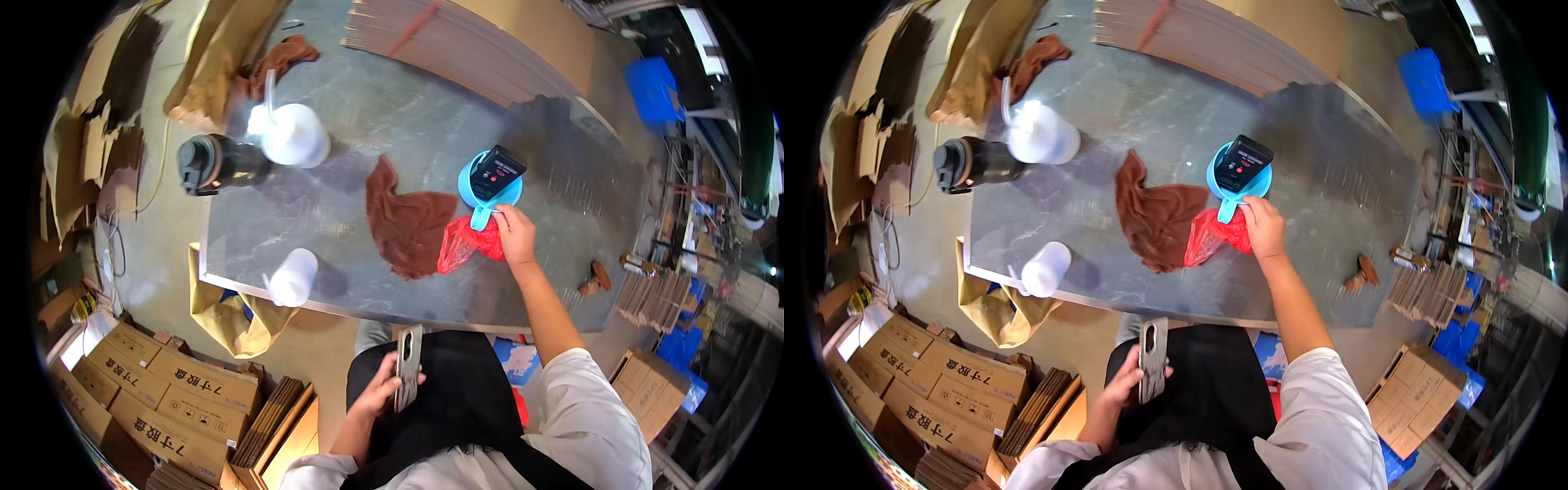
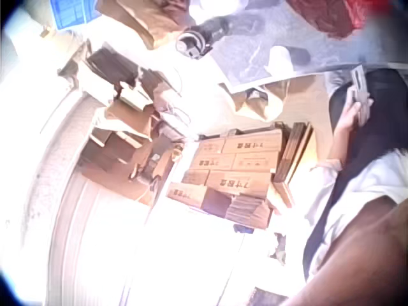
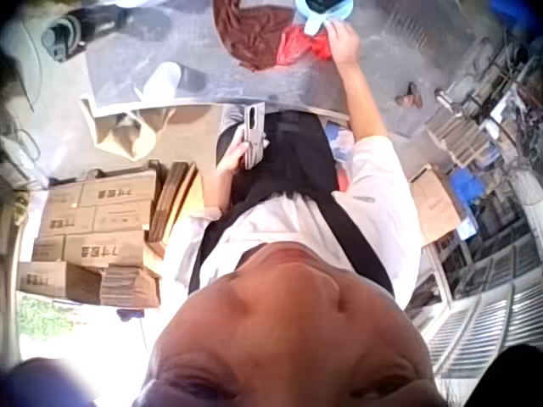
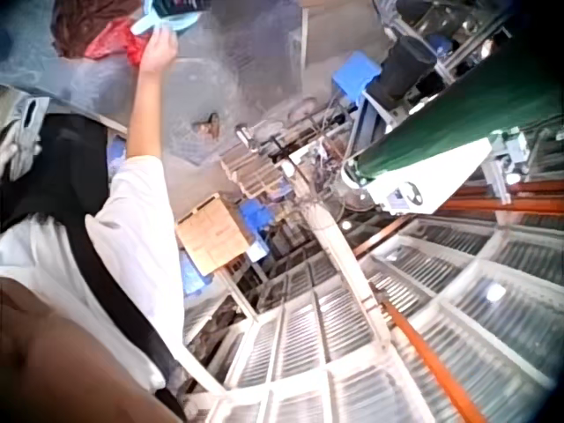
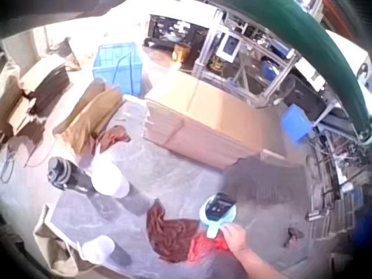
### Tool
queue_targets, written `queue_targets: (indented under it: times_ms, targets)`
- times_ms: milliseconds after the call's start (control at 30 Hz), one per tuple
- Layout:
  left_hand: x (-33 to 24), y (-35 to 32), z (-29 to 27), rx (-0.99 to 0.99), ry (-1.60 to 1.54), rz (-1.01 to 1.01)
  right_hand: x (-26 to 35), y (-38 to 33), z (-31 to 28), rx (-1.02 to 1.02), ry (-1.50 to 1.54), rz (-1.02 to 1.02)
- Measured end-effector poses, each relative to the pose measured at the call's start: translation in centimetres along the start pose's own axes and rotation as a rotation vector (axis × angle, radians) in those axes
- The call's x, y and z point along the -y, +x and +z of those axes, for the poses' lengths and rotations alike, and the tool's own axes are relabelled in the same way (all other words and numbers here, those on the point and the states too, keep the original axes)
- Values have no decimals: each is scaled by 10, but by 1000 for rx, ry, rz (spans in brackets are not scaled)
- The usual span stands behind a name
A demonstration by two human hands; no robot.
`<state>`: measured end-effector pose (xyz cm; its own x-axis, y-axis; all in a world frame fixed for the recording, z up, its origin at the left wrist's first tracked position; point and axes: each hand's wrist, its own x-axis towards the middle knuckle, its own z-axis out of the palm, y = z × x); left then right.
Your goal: The person wipes a large green machine surface with a brown cloth, then moves to a gray table to wipe it with the same cloth. They handle a bottle, a smartphone, and a blue cup, placing them into a bag or moving them aside during the cleaning process.
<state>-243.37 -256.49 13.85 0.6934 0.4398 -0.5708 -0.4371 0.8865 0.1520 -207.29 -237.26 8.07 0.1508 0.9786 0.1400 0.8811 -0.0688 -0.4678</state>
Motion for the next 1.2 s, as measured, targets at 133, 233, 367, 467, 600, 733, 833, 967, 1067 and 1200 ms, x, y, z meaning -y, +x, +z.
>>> queue_targets:
  times_ms: [133,233,367,467,600,733,833,967,1067,1200]
  targets:
    - [-34,67,39,56,105,116,-43,-44,5,79,-29,75]
    - [-46,127,74,16,222,306,-39,-60,7,191,4,199]
    - [-48,207,114,-110,555,627,-32,-88,-15,257,266,416]
    - [-44,255,139,-235,671,865,-39,-130,-30,224,376,472]
    - [-23,307,146,-567,987,1108,-42,-173,-55,293,378,537]
    - [-10,331,146,-803,1160,1191,-47,-187,-67,333,393,530]
    - [-2,343,138,-913,1288,1181,-61,-186,-68,360,449,532]
    - [5,359,140,-1103,1421,1137,-78,-177,-69,328,564,567]
    - [5,360,138,-1045,1392,1145,-92,-176,-67,322,633,605]
    - [-1,340,141,-992,1235,1003,-92,-170,-74,324,808,756]
